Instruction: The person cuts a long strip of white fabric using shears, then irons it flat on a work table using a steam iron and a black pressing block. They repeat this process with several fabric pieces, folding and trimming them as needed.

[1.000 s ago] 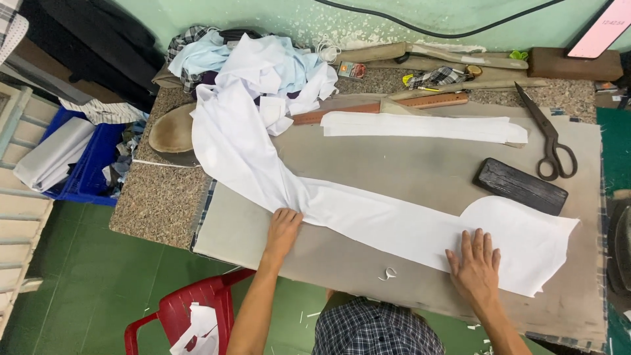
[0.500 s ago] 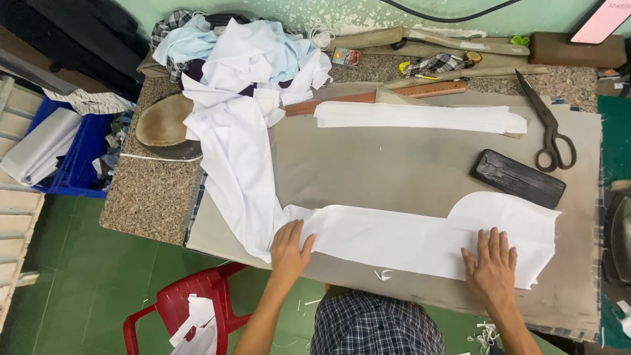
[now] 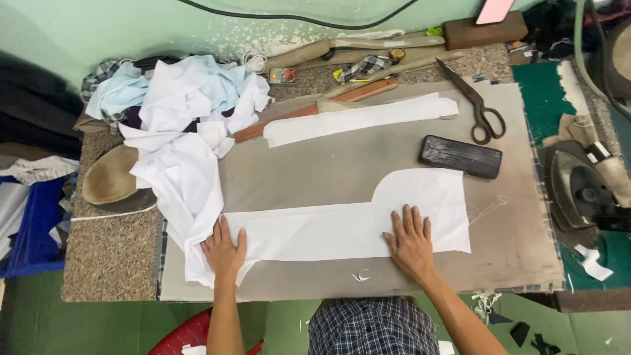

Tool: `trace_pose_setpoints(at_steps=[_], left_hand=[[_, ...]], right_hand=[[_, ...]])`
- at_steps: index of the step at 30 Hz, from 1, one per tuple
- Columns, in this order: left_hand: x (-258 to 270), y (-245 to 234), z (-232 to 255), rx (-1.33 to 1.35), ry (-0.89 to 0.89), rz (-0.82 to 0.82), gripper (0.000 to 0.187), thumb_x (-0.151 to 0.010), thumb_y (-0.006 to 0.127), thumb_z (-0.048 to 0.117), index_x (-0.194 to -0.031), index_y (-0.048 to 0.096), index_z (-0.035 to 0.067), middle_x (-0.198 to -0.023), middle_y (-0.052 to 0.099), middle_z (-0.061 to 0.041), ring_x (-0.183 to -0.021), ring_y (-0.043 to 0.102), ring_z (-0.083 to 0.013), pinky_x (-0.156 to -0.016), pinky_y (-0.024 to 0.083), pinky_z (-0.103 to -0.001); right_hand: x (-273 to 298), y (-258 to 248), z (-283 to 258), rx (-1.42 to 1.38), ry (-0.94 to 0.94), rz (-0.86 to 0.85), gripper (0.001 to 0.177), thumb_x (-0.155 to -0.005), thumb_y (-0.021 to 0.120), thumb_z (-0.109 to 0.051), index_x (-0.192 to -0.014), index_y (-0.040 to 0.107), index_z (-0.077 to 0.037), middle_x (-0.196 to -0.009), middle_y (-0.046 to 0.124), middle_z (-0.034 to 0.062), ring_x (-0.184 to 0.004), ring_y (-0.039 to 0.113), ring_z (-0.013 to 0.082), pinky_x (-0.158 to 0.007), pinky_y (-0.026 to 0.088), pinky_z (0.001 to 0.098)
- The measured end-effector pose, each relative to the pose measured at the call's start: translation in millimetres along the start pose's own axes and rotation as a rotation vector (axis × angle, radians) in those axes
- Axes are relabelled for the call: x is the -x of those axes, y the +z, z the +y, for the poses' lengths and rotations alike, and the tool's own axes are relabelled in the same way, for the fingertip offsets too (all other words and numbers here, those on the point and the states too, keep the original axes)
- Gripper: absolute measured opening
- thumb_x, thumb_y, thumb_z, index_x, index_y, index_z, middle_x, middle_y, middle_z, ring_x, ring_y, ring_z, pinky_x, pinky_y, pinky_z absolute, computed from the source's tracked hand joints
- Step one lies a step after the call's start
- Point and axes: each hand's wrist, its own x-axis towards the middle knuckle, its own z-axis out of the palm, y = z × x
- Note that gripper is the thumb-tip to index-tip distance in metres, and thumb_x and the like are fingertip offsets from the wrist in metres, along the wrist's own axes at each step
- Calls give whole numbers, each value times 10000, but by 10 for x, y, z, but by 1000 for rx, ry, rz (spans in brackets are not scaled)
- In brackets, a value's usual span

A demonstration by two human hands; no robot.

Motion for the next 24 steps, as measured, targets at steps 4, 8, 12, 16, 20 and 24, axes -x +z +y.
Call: trace_pose_setpoints(at_steps=[4, 8, 12, 16, 20, 24], left_hand=[[-63, 178, -83, -65, -22, -14, 787, -1024, 203, 689, -1676, 199, 249, -1730, 212, -30, -1553, 233, -347, -1257, 110, -563], [-3, 51, 46, 88, -31, 8, 775, -1012, 144, 644, -1650, 174, 206, -1711, 178, -69, -1557, 138, -343, -1251, -29, -526], [199, 286, 468, -38, 27, 272, 744, -1071, 207, 565, -1641, 295, 95, -1690, 274, -190, -1554, 223, -370, -1260, -18, -578], [578, 430, 1755, -23, 266, 243, 771, -1033, 318, 544, -1585, 298, 7, -1675, 243, -224, -1577, 151, -374, -1255, 54, -600], [1274, 667, 3470, 115, 616, 123, 813, -1016, 424, 562, -1589, 262, 10, -1672, 215, -219, -1561, 140, -386, -1249, 45, -607], [2220, 33, 5099, 54, 956, -412, 827, -992, 264, 648, -1590, 225, 76, -1709, 66, -165, -1568, 17, -349, -1255, -29, -579]], right_hand=[[159, 8, 619, 67, 14, 147, 598, -1036, 386, -566, -1506, 522, -222, -1632, 411, 130, -1543, 324, 308, -1256, 218, 493], [446, -277, 1896, 149, 329, 216, 717, -1076, 308, -533, -1522, 433, 14, -1574, 401, 357, -1495, 351, 458, -1238, 278, 546], [607, -843, 2664, 333, 158, 634, 537, -1107, 558, -298, -1447, 649, 109, -1538, 638, 320, -1468, 566, 418, -1245, 434, 497], [478, -1163, 3283, 467, 91, 648, 758, -1003, 684, -334, -1531, 605, 204, -1574, 556, 403, -1502, 456, 514, -1169, 392, 638], [359, -1163, 3728, 269, 222, 350, 1028, -948, 393, -618, -1637, 333, 142, -1682, 334, 365, -1569, 273, 482, -1263, 151, 614], [375, -1270, 3682, 262, 208, 313, 978, -935, 465, -572, -1609, 352, 128, -1652, 347, 365, -1524, 315, 504, -1229, 237, 604]])
